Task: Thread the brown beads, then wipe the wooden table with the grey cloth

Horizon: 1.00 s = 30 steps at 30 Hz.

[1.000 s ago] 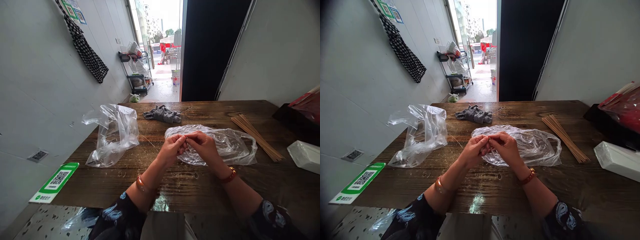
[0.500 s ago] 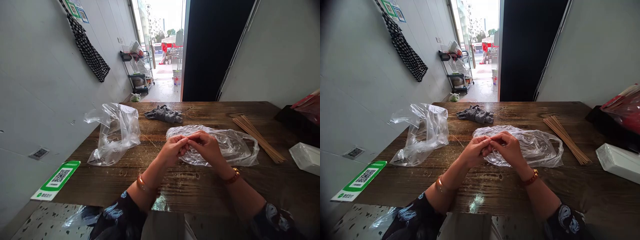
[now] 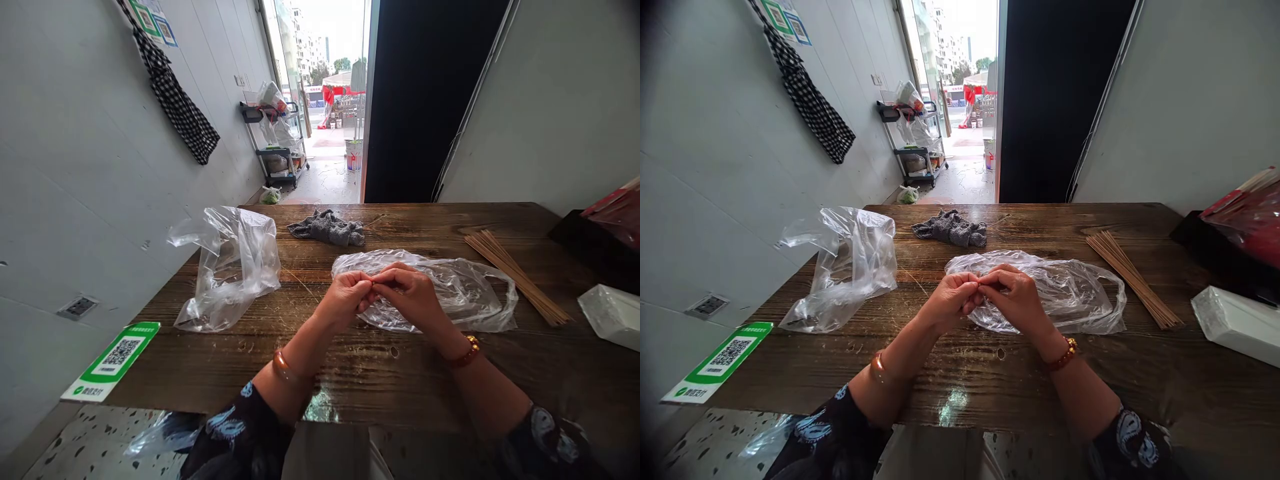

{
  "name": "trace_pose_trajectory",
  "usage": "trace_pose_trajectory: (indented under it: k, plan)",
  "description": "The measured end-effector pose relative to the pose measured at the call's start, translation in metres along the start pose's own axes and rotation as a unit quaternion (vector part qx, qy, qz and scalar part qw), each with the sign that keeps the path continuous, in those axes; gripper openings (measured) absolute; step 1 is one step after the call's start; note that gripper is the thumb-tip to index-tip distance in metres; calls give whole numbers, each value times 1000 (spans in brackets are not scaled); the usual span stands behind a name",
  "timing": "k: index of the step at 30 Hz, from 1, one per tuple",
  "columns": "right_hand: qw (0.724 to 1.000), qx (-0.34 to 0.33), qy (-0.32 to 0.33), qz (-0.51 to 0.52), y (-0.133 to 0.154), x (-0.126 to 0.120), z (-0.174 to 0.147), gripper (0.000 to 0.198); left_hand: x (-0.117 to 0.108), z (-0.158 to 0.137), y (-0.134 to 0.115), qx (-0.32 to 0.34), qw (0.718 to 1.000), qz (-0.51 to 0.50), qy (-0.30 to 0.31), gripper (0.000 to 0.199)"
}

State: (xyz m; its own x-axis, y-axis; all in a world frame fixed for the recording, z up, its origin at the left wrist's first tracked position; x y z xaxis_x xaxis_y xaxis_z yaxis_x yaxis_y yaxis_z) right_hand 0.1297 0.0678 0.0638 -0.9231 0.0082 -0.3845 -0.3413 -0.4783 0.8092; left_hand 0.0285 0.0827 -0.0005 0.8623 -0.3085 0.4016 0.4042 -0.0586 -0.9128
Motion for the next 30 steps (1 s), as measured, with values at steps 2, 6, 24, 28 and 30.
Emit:
trace_pose_trajectory:
  k: [2,6,24,28,30]
  plan:
    - [1000,-10,5,-13,2,2,-1,3,-2,0,2,1,1000,12,-10,25]
    - [998,-32,9,-46,5,6,-2,3,-6,1,4,-1,999,36,-18,19]
    - [998,54,10,41,-17,8,0,7,-12,2,9,16,998,24,-58,10]
    - [969,155,32,191,-42,13,0,20,-7,3,8,3,999,-37,-35,15]
    - [953,178,51,238,-48,19,-1,24,-6,2,7,-2,998,-46,-30,25]
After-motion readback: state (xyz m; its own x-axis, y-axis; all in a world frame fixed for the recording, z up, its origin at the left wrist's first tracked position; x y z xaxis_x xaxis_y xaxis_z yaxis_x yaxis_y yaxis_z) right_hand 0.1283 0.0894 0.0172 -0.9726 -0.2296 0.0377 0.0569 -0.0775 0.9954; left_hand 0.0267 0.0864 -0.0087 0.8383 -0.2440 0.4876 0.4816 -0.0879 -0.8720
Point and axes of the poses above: each hand's wrist, its own z-axis towards the middle knuckle, its own x-axis out of the palm, y = z × x, the point moved 10 cm from there along z, towards the middle knuckle, and after that the axes turned 8 degrees about x, right-handed, at the moved point
